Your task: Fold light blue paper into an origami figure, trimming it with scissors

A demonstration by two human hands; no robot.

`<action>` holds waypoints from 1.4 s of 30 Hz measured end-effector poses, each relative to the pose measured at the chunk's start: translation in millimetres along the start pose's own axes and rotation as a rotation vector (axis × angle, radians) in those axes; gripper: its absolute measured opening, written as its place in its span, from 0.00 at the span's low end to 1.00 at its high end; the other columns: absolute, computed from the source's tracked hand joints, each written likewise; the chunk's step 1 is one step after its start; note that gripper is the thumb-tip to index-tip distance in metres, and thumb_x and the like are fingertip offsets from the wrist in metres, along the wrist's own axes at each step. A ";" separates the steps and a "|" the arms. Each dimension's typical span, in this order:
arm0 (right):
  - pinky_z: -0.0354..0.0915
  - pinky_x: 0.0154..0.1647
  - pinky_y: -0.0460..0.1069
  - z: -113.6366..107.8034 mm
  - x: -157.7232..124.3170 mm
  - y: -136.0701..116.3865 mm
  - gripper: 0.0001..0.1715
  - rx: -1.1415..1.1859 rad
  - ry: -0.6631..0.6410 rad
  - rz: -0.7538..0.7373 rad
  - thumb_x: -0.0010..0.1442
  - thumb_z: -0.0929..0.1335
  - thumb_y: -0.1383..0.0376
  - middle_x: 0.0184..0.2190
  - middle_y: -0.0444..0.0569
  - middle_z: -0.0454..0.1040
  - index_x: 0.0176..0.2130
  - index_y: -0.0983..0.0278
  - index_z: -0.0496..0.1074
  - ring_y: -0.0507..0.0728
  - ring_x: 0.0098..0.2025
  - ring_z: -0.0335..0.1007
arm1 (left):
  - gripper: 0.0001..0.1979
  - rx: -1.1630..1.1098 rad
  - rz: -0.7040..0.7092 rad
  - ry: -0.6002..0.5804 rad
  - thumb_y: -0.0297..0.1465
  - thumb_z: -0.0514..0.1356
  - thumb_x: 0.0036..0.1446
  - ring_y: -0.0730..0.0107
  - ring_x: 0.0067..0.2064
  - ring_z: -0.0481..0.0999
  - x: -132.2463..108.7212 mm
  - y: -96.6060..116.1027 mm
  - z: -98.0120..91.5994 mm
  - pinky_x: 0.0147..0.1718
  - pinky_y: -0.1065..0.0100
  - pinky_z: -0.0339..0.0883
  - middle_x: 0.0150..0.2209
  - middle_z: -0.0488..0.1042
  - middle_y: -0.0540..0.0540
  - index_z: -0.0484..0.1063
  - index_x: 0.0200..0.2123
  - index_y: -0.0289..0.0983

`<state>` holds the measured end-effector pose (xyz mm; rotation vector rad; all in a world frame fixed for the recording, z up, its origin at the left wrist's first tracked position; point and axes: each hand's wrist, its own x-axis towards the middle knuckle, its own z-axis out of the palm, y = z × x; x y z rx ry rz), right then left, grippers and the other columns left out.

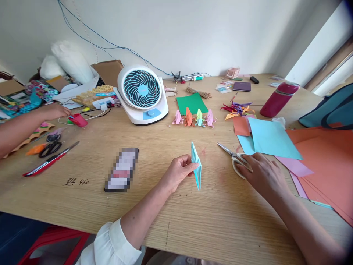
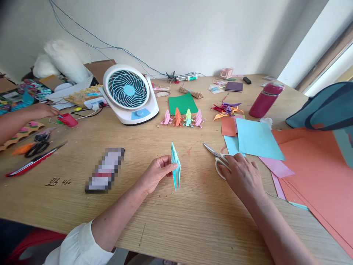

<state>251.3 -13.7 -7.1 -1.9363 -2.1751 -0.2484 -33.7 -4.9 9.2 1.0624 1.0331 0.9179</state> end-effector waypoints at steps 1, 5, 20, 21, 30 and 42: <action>0.60 0.39 0.55 -1.2 0.0 -1.1 0.20 0.002 0.022 0.007 0.66 0.61 0.54 0.38 0.54 0.73 0.44 0.61 0.75 0.63 0.40 0.70 | 0.20 -0.004 -0.009 0.002 0.42 0.71 0.43 0.78 0.26 0.65 -0.4 0.6 0.4 0.27 0.73 0.60 0.24 0.67 0.53 0.66 0.24 0.36; 0.61 0.45 0.56 -9.3 -5.3 -24.8 0.17 0.314 0.122 -0.001 0.67 0.61 0.57 0.41 0.55 0.74 0.45 0.62 0.73 0.62 0.43 0.70 | 0.19 -0.018 -0.047 0.006 0.42 0.71 0.43 0.78 0.26 0.66 -2.5 1.6 3.9 0.28 0.73 0.60 0.24 0.68 0.53 0.66 0.25 0.36; 0.62 0.36 0.48 -19.9 -16.8 -91.9 0.25 1.766 -0.610 0.266 0.53 0.74 0.51 0.28 0.41 0.70 0.40 0.61 0.62 0.50 0.31 0.66 | 0.17 0.017 -0.085 -0.100 0.41 0.68 0.48 0.76 0.28 0.67 -9.7 -6.1 21.2 0.28 0.73 0.61 0.26 0.69 0.52 0.67 0.27 0.36; 0.61 0.36 0.47 -20.8 -16.9 -91.5 0.26 1.778 -0.617 0.281 0.52 0.75 0.51 0.28 0.40 0.70 0.40 0.61 0.62 0.50 0.31 0.65 | 0.17 0.023 -0.079 -0.104 0.41 0.68 0.48 0.77 0.28 0.67 -9.7 -6.7 21.3 0.28 0.73 0.61 0.27 0.69 0.52 0.67 0.28 0.36; 0.54 0.31 0.45 -16.7 -21.4 -88.2 0.26 1.869 -0.687 0.383 0.53 0.76 0.53 0.29 0.40 0.69 0.41 0.61 0.63 0.47 0.29 0.59 | 0.16 0.079 -0.026 -0.122 0.40 0.66 0.52 0.77 0.28 0.66 -11.3 -8.4 22.5 0.26 0.74 0.61 0.26 0.68 0.53 0.66 0.28 0.36; 0.53 0.29 0.44 -17.5 -21.1 -87.2 0.25 1.859 -0.752 0.368 0.55 0.75 0.54 0.29 0.40 0.70 0.42 0.61 0.63 0.47 0.28 0.61 | 0.12 0.129 0.037 -0.086 0.37 0.64 0.54 0.76 0.27 0.67 -13.4 -7.6 24.4 0.25 0.74 0.62 0.25 0.68 0.53 0.66 0.28 0.36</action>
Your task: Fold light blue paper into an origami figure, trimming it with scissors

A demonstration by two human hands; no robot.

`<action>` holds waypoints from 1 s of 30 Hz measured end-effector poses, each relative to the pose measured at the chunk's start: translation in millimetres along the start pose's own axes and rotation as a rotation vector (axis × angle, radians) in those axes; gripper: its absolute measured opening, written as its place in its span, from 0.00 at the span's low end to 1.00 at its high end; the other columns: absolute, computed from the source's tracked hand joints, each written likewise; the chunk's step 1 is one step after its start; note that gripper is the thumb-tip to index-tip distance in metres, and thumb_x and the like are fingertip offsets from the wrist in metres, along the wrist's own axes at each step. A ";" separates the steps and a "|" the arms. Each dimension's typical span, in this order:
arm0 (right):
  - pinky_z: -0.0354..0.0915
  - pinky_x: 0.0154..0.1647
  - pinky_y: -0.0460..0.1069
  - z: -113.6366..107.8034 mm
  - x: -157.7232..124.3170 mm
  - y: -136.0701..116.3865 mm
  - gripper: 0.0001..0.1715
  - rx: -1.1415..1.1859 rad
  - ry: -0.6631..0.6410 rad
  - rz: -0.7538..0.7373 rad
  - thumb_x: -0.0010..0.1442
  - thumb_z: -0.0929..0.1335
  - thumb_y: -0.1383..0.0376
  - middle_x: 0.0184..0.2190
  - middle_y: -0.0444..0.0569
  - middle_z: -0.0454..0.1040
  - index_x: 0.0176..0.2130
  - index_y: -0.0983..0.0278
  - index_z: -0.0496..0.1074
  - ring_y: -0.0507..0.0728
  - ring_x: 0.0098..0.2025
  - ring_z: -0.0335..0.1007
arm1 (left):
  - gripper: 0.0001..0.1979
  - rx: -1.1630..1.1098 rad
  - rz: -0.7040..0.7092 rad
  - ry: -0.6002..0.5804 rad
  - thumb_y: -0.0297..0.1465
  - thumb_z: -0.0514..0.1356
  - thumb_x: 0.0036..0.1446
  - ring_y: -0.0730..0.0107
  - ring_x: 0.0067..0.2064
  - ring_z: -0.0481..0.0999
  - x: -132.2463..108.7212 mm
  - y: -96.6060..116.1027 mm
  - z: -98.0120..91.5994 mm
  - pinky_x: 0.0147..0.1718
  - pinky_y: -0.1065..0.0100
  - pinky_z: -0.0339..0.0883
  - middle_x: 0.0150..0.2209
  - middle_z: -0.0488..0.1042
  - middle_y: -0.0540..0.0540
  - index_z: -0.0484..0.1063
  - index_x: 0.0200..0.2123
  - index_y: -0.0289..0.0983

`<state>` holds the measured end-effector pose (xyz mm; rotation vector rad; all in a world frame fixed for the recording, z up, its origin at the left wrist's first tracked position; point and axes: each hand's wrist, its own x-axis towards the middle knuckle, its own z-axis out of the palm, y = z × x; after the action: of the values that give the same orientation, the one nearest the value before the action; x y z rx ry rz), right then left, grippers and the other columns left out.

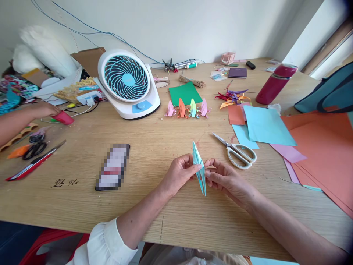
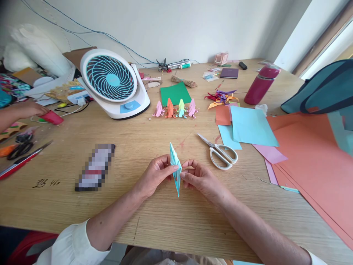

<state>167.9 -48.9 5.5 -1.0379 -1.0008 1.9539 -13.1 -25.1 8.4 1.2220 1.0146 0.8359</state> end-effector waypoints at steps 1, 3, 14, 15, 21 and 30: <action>0.53 0.28 0.44 0.8 0.1 0.2 0.25 -0.016 0.002 0.001 0.54 0.75 0.53 0.28 0.39 0.70 0.42 0.61 0.62 0.47 0.27 0.61 | 0.12 0.005 0.004 0.006 0.37 0.64 0.54 0.76 0.26 0.67 0.2 0.0 0.1 0.25 0.74 0.62 0.24 0.68 0.53 0.66 0.27 0.36; 0.52 0.27 0.44 2.5 0.4 0.7 0.26 -0.038 -0.001 0.002 0.53 0.76 0.54 0.28 0.39 0.71 0.42 0.61 0.62 0.46 0.26 0.59 | 0.11 0.010 0.006 0.008 0.36 0.63 0.54 0.77 0.26 0.67 0.6 -0.4 0.1 0.24 0.74 0.61 0.24 0.67 0.54 0.66 0.27 0.36; 0.51 0.27 0.44 2.1 2.0 3.1 0.28 -0.068 -0.008 -0.031 0.53 0.75 0.50 0.27 0.40 0.70 0.44 0.62 0.64 0.46 0.26 0.55 | 0.13 -0.083 -0.090 0.001 0.38 0.65 0.52 0.79 0.25 0.62 0.2 -0.6 2.7 0.22 0.75 0.54 0.25 0.67 0.53 0.66 0.28 0.36; 0.51 0.27 0.44 2.0 2.1 3.3 0.28 -0.076 -0.007 -0.034 0.54 0.75 0.50 0.27 0.40 0.70 0.44 0.62 0.64 0.47 0.26 0.55 | 0.14 -0.092 -0.096 -0.003 0.38 0.65 0.52 0.79 0.25 0.63 -0.1 -0.1 3.0 0.22 0.75 0.54 0.25 0.68 0.53 0.66 0.28 0.36; 0.52 0.27 0.44 3.2 2.4 3.6 0.25 -0.083 -0.005 -0.058 0.57 0.72 0.49 0.26 0.40 0.68 0.44 0.61 0.63 0.48 0.26 0.55 | 0.15 -0.147 -0.131 -0.034 0.39 0.66 0.51 0.79 0.24 0.62 -1.2 1.5 4.5 0.22 0.74 0.51 0.25 0.67 0.53 0.65 0.27 0.36; 0.57 0.29 0.46 5.0 0.5 4.4 0.23 -0.101 -0.006 -0.095 0.61 0.69 0.49 0.27 0.41 0.69 0.47 0.59 0.61 0.50 0.28 0.60 | 0.15 -0.181 -0.182 -0.009 0.38 0.66 0.50 0.79 0.24 0.63 -0.1 0.0 3.4 0.21 0.75 0.52 0.24 0.67 0.53 0.65 0.28 0.36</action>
<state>162.4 -52.0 3.4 -1.0213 -1.1416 1.8470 -10.0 -26.4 8.6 0.9644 1.0042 0.7613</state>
